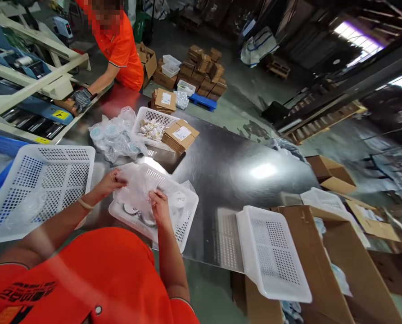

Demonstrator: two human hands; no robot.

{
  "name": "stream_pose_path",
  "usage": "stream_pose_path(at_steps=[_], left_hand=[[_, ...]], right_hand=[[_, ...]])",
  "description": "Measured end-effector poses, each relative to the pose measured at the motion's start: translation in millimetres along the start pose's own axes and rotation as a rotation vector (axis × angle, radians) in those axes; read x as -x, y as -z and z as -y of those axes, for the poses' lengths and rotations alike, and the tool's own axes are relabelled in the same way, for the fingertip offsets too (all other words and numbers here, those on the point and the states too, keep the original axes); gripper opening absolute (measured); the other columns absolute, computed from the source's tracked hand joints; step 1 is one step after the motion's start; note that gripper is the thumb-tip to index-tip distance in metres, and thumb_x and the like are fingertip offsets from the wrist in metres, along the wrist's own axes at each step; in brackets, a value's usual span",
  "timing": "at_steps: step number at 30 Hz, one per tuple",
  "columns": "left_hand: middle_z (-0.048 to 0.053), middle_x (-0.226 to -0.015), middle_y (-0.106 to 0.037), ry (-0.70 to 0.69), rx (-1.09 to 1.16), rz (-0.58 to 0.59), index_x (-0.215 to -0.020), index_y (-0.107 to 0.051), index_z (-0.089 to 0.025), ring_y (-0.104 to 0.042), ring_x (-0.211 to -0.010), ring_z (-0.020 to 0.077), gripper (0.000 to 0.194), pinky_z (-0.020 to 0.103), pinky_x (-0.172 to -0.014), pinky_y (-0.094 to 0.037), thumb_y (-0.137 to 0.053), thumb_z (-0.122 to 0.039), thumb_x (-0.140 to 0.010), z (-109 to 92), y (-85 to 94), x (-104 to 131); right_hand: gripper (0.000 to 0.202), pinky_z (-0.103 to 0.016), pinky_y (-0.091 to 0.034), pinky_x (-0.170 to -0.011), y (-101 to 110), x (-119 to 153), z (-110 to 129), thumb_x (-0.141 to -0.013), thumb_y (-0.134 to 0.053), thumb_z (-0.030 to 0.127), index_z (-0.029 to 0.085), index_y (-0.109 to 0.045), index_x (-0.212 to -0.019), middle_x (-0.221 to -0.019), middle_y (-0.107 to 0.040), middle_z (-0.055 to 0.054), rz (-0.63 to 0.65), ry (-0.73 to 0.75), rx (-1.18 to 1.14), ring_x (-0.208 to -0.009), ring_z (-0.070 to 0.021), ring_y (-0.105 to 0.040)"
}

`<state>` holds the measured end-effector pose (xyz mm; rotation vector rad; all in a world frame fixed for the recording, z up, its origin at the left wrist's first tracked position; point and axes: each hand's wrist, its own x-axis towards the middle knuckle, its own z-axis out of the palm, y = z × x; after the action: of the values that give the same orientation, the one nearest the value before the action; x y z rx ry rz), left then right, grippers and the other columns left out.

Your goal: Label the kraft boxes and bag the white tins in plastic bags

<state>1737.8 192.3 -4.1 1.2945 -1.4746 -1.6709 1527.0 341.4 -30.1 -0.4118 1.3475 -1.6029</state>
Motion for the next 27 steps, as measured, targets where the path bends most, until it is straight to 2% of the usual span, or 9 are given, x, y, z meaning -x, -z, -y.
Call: stream_pose_path(at_steps=[3, 8, 10, 12, 15, 19, 21, 23, 27], left_hand=[[0.005, -0.101, -0.073, -0.188, -0.162, -0.242, -0.105, -0.059, -0.023, -0.071, -0.096, 0.0238, 0.044, 0.038, -0.085, -0.058, -0.093, -0.026, -0.076, -2, -12.5, 13], [-0.004, -0.078, -0.066, -0.269, -0.192, 0.136, -0.087, -0.06, -0.025, -0.063, -0.072, 0.0176, 0.038, 0.032, -0.072, -0.053, -0.092, -0.034, -0.07, 7, -52.4, 44], [-0.006, -0.074, -0.064, -0.258, -0.196, 0.136, -0.083, -0.058, -0.024, -0.061, -0.07, 0.0166, 0.029, 0.031, -0.072, -0.052, -0.084, -0.029, -0.072, 13, -60.0, 45], [-0.004, -0.072, -0.065, -0.233, -0.185, 0.064, -0.08, -0.055, -0.024, -0.061, -0.069, 0.0166, 0.019, 0.031, -0.071, -0.052, -0.075, -0.027, -0.078, 15, -53.8, 37], [0.002, -0.075, -0.067, -0.24, -0.249, -0.05, -0.074, -0.054, -0.024, -0.063, -0.071, 0.0189, 0.015, 0.034, -0.071, -0.055, -0.066, -0.021, -0.084, 10, -23.3, 18], [0.012, -0.094, -0.074, -0.327, -0.42, -0.082, -0.076, -0.071, -0.02, -0.068, -0.097, 0.0267, 0.021, 0.044, -0.095, -0.057, -0.057, -0.008, -0.086, -6, 9.7, 10], [0.015, -0.108, -0.077, -0.355, -0.678, -0.019, -0.088, -0.079, -0.019, -0.068, -0.11, 0.0313, 0.029, 0.048, -0.106, -0.055, -0.053, -0.007, -0.092, -12, 8.5, 15], [0.017, -0.12, -0.079, -0.349, -0.956, 0.039, -0.104, -0.083, -0.018, -0.068, -0.118, 0.0341, 0.036, 0.051, -0.108, -0.055, -0.049, -0.007, -0.098, -14, -0.4, 22], [0.016, -0.142, -0.074, -0.284, -1.094, 0.068, -0.137, -0.076, -0.017, -0.07, -0.124, 0.0308, 0.053, 0.044, -0.105, -0.059, -0.047, 0.0, -0.096, -10, -11.3, 30]], right_hand=[[0.044, -0.031, -0.054, -0.065, -8, 0, -3, -0.062, -0.101, 0.047, 0.027, -0.064, -0.076, -0.067, -0.063, 0.006, -0.011, -0.016, 0.0, -0.064, -0.016, -0.059], [0.052, -0.035, -0.059, -0.073, -46, 5, -21, -0.06, -0.093, 0.064, 0.026, -0.063, -0.078, -0.076, -0.069, 0.001, 0.021, -0.056, 0.078, -0.073, -0.0191, -0.066], [0.051, -0.034, -0.057, -0.069, -56, 4, -30, -0.065, -0.086, 0.069, 0.027, -0.059, -0.076, -0.072, -0.066, 0.001, 0.02, -0.073, 0.15, -0.07, -0.0188, -0.064], [0.05, -0.031, -0.051, -0.06, -55, -3, -34, -0.073, -0.08, 0.07, 0.029, -0.051, -0.073, -0.064, -0.056, 0.005, -0.014, -0.087, 0.244, -0.062, -0.0163, -0.055], [0.05, -0.03, -0.045, -0.058, -37, -25, -30, -0.086, -0.072, 0.066, 0.031, -0.04, -0.068, -0.06, -0.047, 0.007, -0.106, -0.097, 0.406, -0.058, -0.0155, -0.048], [0.032, -0.035, -0.055, -0.085, -18, -63, -24, -0.085, -0.082, 0.043, 0.027, -0.056, -0.077, -0.084, -0.072, -0.006, -0.238, -0.104, 0.73, -0.095, -0.0267, -0.07], [0.027, -0.039, -0.055, -0.102, -21, -74, -30, -0.078, -0.086, 0.029, 0.02, -0.066, -0.094, -0.111, -0.078, -0.016, -0.264, -0.12, 0.886, -0.123, -0.034, -0.068], [0.044, -0.042, -0.053, -0.11, -29, -78, -41, -0.071, -0.087, 0.019, 0.014, -0.069, -0.111, -0.128, -0.076, -0.022, -0.252, -0.132, 0.974, -0.136, -0.0376, -0.063], [0.046, -0.035, -0.056, -0.1, -34, -78, -54, -0.069, -0.086, 0.019, 0.014, -0.07, -0.112, -0.118, -0.077, -0.012, -0.17, -0.11, 1.001, -0.119, -0.0304, -0.068]])
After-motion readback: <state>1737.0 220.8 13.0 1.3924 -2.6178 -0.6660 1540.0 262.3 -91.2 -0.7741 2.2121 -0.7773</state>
